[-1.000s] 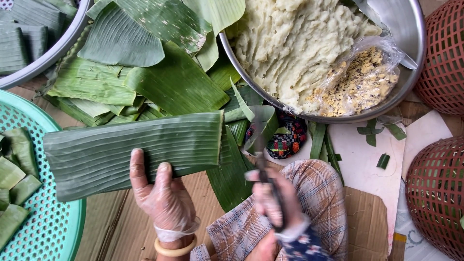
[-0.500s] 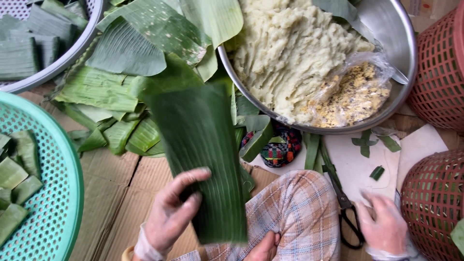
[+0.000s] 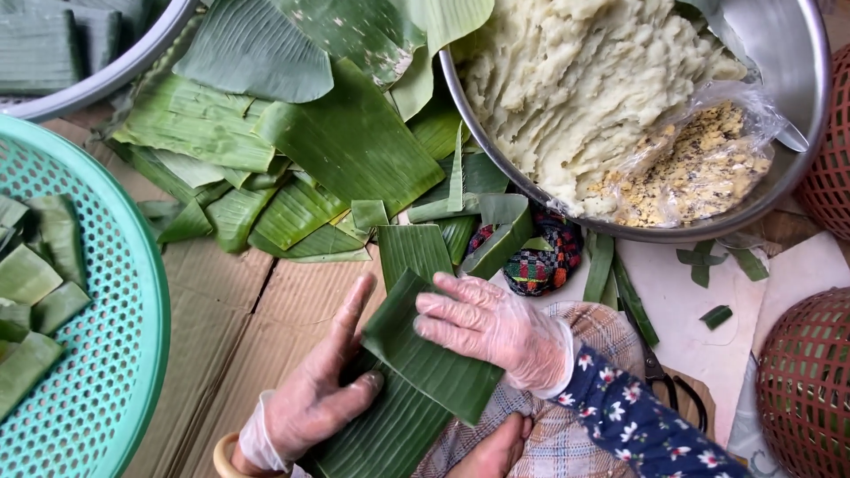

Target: The person wraps a pale mash and a dark food filling into banana leaves by hand and using scissors on a wooden board while sitting on the floor.

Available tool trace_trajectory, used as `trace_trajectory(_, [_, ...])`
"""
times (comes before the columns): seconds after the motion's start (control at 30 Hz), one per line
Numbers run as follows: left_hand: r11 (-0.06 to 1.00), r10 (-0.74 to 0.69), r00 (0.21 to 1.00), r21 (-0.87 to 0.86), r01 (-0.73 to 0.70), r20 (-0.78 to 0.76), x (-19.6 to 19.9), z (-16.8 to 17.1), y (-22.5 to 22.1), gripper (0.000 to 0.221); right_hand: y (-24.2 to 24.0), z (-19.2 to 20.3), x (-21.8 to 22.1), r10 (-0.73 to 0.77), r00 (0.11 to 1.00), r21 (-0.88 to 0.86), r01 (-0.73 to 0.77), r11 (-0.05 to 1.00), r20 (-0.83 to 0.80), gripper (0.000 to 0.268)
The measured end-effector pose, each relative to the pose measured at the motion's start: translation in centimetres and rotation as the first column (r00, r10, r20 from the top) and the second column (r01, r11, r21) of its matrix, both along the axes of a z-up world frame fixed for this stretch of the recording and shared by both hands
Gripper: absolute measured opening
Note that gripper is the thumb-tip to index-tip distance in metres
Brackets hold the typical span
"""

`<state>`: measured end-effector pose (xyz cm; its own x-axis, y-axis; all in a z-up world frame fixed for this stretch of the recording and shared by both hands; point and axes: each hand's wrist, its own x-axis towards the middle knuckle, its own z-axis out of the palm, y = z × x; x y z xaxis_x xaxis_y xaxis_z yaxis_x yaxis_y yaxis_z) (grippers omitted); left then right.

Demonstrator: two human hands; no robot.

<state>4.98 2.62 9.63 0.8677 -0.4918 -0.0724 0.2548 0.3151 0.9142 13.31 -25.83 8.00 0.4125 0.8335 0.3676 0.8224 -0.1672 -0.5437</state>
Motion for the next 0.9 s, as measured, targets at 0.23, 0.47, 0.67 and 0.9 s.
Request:
trace_trajectory(0.23, [0.990, -0.026, 0.999, 0.138, 0.021, 0.038, 1.1, -0.6, 0.1, 0.088, -0.2, 0.5, 0.7, 0.245, 0.932, -0.386, -0.129, 0.913, 0.267, 0.067])
trace_trajectory(0.47, [0.997, 0.000, 0.953, -0.072, -0.023, -0.303, 1.4, -0.9, 0.7, 0.082, 1.1, -1.1, -2.8, -0.007, 0.996, -0.119, 0.018, 0.993, 0.092, 0.068])
trace_trajectory(0.67, [0.990, 0.139, 0.956, 0.010, -0.142, -0.258, 0.7, -5.7, 0.8, 0.101, 3.0, -4.8, -5.6, -0.485, -0.012, -0.436, 0.455, 0.776, -0.875, 0.054])
trace_trajectory(0.9, [0.944, 0.267, 0.823, -0.035, -0.327, -0.501, 1.1, -4.8, -0.2, 0.055, 1.0, 0.7, 1.0, -0.264, -0.020, -0.236, 0.519, 0.821, -0.964, 0.077])
